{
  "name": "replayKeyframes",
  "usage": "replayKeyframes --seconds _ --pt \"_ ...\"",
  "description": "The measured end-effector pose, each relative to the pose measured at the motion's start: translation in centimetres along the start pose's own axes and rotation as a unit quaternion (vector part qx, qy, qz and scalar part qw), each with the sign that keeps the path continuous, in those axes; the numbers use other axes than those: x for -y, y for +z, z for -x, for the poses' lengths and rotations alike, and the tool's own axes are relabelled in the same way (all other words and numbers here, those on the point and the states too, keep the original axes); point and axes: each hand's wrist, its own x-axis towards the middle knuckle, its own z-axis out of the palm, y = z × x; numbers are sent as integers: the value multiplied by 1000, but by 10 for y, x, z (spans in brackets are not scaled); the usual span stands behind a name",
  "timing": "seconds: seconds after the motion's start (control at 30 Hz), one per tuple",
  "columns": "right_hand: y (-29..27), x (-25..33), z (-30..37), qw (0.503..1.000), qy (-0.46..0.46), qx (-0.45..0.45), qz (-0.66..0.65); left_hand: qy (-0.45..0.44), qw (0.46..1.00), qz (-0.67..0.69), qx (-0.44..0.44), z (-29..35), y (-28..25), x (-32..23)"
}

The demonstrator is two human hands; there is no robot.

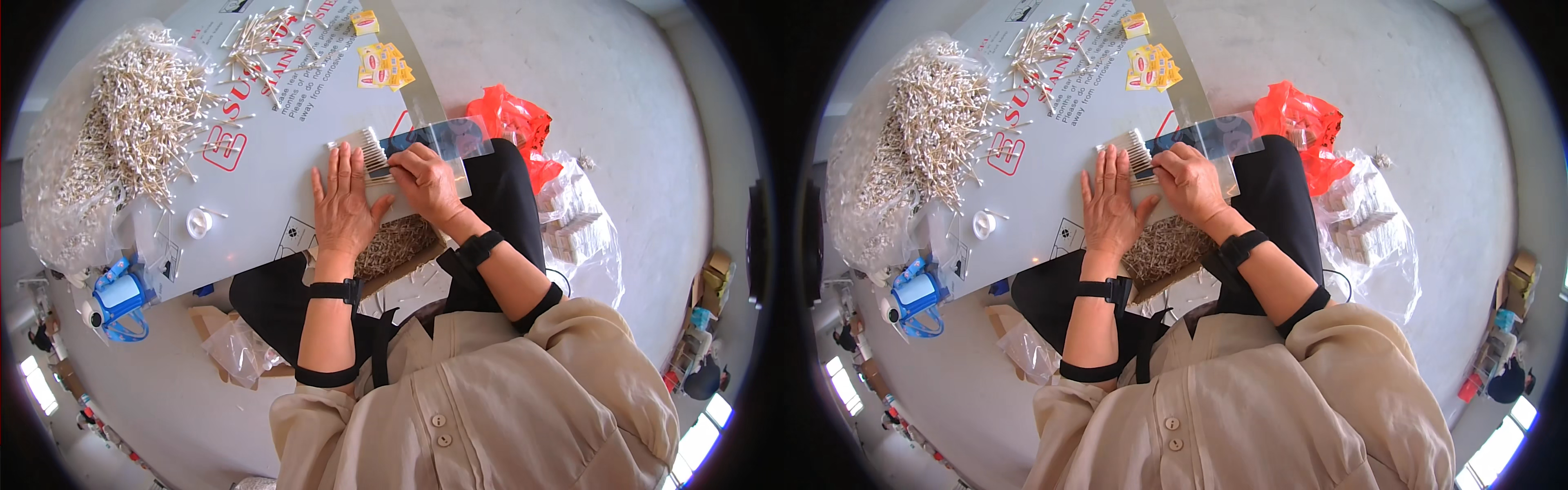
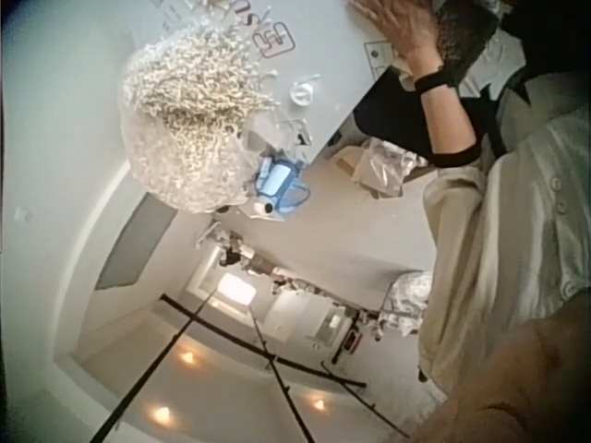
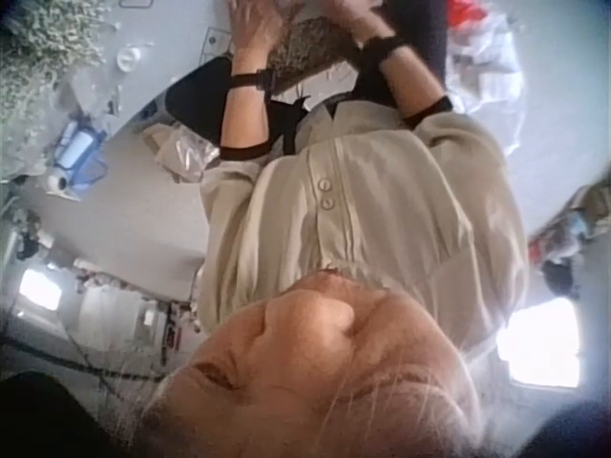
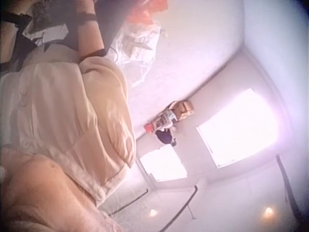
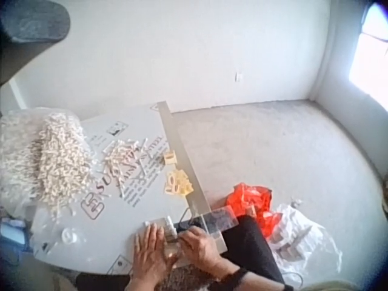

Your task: The recorder is seen packaging cotton swabs into plastic bags and arranging them on a table.

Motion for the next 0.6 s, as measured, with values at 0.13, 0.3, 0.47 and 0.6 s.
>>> replayKeyframes --seconds 0.13,0.3,0.47,0.6 --pt "1 0 -4 999 14 0 30 0 1000 1 1 0 0 0" --pt "3 1 -3 999 9 -10 38 -4 1000 1 2 0 0 0" --pt "2 0 -3 999 7 -16 35 -2 1000 3 -1 -1 0 0" --pt "0 -1 0 999 -14 10 31 -3 1000 1 2 -1 -2 -1"
